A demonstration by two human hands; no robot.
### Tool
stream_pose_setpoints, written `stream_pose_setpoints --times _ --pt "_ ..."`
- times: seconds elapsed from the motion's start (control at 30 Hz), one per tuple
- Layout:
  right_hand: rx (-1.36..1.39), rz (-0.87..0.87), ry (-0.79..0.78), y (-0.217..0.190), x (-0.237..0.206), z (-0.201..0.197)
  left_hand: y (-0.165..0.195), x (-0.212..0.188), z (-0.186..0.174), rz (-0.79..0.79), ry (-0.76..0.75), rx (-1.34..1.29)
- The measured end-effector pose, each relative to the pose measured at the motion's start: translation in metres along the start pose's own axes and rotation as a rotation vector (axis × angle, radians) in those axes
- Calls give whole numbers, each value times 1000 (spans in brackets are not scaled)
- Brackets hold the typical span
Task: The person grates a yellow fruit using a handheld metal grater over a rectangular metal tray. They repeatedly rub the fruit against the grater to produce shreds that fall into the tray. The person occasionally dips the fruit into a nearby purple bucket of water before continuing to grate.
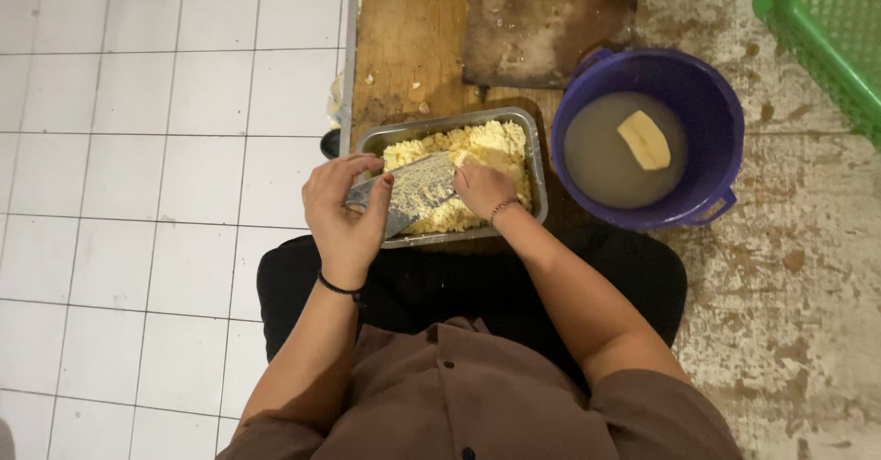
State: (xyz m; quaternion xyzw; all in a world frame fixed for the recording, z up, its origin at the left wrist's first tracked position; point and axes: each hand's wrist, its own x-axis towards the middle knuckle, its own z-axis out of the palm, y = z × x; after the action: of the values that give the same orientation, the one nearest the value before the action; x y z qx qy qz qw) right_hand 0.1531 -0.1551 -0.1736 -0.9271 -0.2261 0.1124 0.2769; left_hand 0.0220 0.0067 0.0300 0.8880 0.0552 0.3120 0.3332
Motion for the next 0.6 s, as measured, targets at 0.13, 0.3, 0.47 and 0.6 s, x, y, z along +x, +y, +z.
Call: stream_pose_setpoints --times 0.13,0.3,0.47,0.6 --pt "21 140 -146 2 2 -9 1 1 -3 -6 -6 2" --pt "341 -160 -76 21 4 -25 1 4 -2 5 -1 -50" --pt "276 -92 -246 30 1 -32 3 0 -3 4 3 14" --pt "353 -162 -184 23 -1 -38 4 1 -4 3 -2 9"
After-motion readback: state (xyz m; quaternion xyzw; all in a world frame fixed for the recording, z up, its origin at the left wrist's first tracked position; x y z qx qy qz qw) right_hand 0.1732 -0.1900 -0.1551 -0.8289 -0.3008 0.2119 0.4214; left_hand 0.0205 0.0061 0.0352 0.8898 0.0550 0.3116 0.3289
